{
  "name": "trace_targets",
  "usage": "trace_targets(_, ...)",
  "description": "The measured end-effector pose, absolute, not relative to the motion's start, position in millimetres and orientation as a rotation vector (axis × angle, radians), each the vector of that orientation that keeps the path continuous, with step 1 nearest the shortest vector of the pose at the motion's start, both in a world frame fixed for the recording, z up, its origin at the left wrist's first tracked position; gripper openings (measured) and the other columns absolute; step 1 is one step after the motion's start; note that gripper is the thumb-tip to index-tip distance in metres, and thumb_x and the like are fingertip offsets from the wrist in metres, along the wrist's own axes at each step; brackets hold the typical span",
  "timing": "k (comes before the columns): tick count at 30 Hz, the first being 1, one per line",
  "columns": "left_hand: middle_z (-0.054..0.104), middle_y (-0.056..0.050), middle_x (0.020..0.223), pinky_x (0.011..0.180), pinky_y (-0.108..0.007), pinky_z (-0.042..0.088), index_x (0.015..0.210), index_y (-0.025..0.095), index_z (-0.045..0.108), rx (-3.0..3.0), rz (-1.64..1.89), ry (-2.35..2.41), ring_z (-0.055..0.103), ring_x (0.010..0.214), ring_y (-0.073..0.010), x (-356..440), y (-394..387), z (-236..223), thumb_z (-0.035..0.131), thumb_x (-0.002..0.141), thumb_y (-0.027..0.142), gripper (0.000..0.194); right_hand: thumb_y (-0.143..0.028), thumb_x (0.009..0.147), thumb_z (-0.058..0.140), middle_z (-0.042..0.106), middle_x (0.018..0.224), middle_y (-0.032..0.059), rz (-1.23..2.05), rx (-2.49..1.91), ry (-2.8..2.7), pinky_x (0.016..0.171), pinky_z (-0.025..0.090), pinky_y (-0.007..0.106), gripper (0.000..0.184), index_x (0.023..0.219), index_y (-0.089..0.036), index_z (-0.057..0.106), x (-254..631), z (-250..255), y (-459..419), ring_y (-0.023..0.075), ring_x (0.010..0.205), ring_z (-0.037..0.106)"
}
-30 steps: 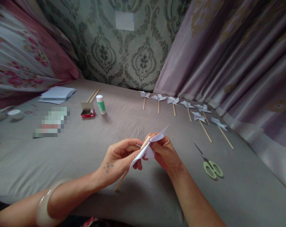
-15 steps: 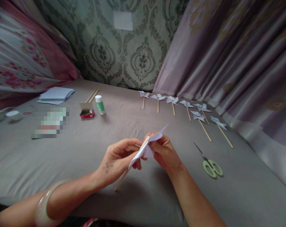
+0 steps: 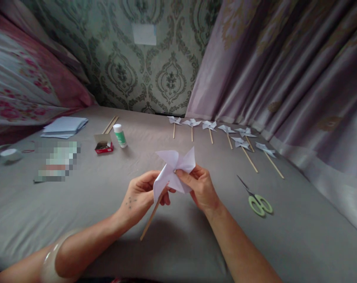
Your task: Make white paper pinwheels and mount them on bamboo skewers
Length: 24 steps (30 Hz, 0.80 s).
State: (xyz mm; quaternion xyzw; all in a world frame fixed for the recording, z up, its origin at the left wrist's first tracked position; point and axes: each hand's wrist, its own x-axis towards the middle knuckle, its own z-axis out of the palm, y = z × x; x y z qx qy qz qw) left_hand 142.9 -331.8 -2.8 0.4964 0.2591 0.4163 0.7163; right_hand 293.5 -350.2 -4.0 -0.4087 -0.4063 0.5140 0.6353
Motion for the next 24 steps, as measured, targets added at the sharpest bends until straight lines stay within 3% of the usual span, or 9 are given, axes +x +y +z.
trace_targets(3,0.063,-0.001,0.053,0.046,-0.020,0.043,0.072,0.013,0.067,1.130,0.910,0.599,0.054,0.044,-0.0089,144.1,-327.7,-6.0,0.075,0.066,0.030,0.020,-0.033,0.064,0.077,0.068,0.067,0.0014,1.110,-0.959,-0.917,0.053,0.046,0.027,0.020,0.073,-0.017,0.070,292.6,-6.4,-349.0,0.0134,0.056,0.057)
trace_targets(8,0.062,-0.001,0.051,0.046,-0.020,0.041,0.070,0.013,0.070,1.158,0.894,0.642,0.054,0.045,-0.0095,148.3,-322.4,-10.9,0.070,0.068,0.023,0.011,-0.034,0.063,0.076,0.068,0.070,0.0021,1.020,-1.012,-0.869,0.057,0.046,0.027,0.022,0.073,-0.015,0.069,291.4,-12.2,-343.4,0.0134,0.059,0.058)
trace_targets(24,0.061,-0.003,0.046,0.044,-0.021,0.036,0.065,0.011,0.072,1.268,0.886,0.767,0.049,0.042,-0.0089,177.5,-302.5,-10.3,0.071,0.064,0.031,0.020,-0.034,0.052,0.078,0.066,0.062,0.0002,1.007,-1.007,-0.694,0.055,0.043,0.025,0.027,0.066,-0.013,0.067,306.2,-15.2,-328.2,0.0114,0.055,0.055)
